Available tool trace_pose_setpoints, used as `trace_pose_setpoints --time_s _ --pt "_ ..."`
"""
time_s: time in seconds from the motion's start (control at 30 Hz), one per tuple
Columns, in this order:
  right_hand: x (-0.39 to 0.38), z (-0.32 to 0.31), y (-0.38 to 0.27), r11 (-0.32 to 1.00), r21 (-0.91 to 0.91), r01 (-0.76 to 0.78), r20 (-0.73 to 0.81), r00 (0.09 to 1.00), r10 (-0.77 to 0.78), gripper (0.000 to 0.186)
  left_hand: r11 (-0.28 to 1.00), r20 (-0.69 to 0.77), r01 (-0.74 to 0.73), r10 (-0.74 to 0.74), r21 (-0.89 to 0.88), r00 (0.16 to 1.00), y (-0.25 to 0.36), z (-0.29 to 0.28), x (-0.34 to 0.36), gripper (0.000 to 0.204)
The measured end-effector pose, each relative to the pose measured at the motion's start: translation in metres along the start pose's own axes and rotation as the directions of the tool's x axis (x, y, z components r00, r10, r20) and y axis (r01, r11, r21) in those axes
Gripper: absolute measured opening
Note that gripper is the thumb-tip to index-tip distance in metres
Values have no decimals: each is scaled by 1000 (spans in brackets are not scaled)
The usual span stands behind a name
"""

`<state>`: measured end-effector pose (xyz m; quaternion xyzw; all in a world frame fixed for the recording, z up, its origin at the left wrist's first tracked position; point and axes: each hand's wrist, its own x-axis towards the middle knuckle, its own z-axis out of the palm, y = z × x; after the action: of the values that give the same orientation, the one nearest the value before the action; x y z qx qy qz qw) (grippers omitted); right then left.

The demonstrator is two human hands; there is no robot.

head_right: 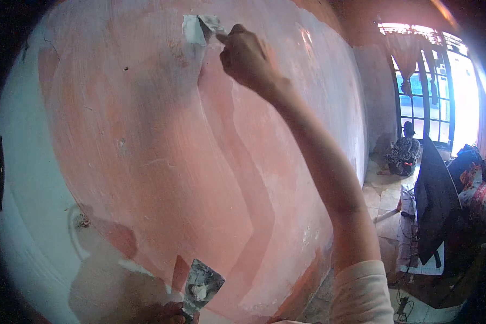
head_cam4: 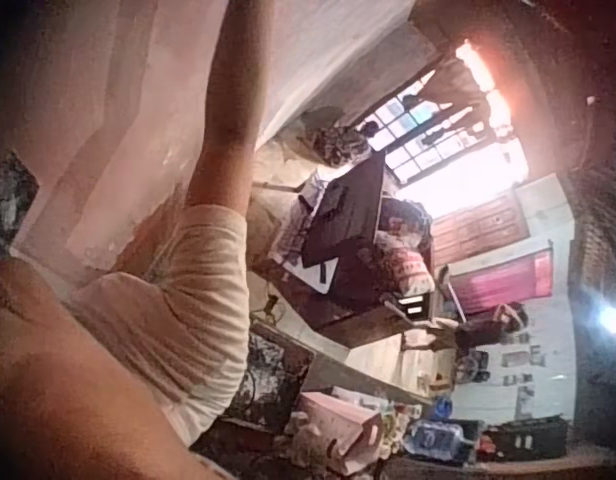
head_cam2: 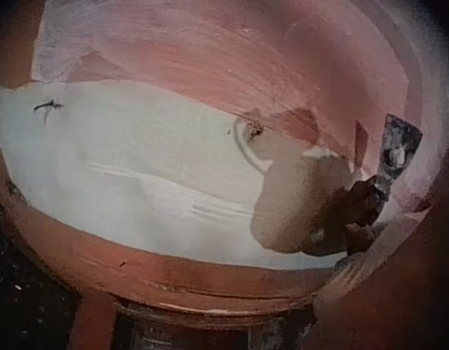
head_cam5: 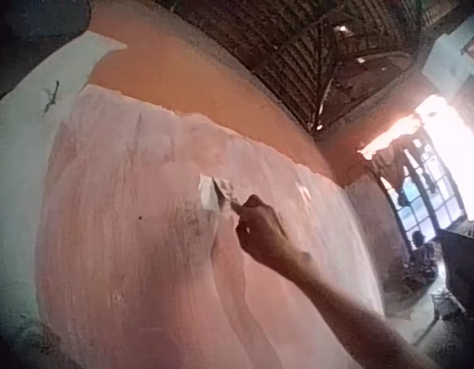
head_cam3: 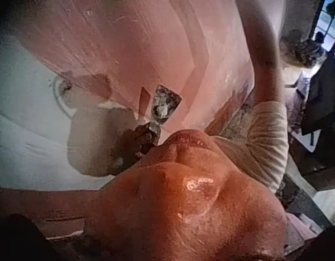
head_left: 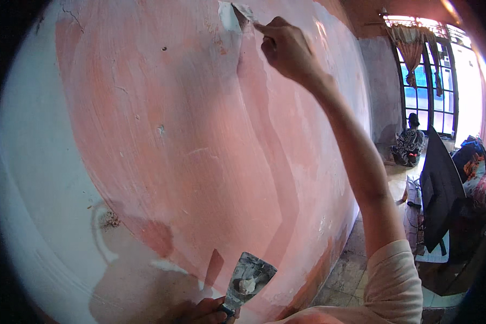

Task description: The person mixes putty between two putty knives and applies it onto the wall using a putty knife to patch holes.

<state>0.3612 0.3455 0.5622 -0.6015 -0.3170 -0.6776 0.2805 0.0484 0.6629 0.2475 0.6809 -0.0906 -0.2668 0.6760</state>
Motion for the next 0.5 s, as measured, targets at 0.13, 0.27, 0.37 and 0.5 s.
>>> trace_pose_setpoints --time_s 0.13,0.27,0.37,0.5 --pt "-19 19 -20 997 72 -9 -74 997 14 39 1000 14 7 -7 8 1000 1 -1 -1 30" --pt "-32 27 -28 992 121 -46 -38 998 51 36 1000 33 6 -7 21 999 4 0 -1 30" --pt "-46 20 -38 987 148 -64 -56 996 73 37 1000 41 1 -3 30 999 7 1 -1 31" --pt "-61 -4 -44 983 168 -68 -10 997 71 37 999 54 -9 6 49 999 11 8 1 32"
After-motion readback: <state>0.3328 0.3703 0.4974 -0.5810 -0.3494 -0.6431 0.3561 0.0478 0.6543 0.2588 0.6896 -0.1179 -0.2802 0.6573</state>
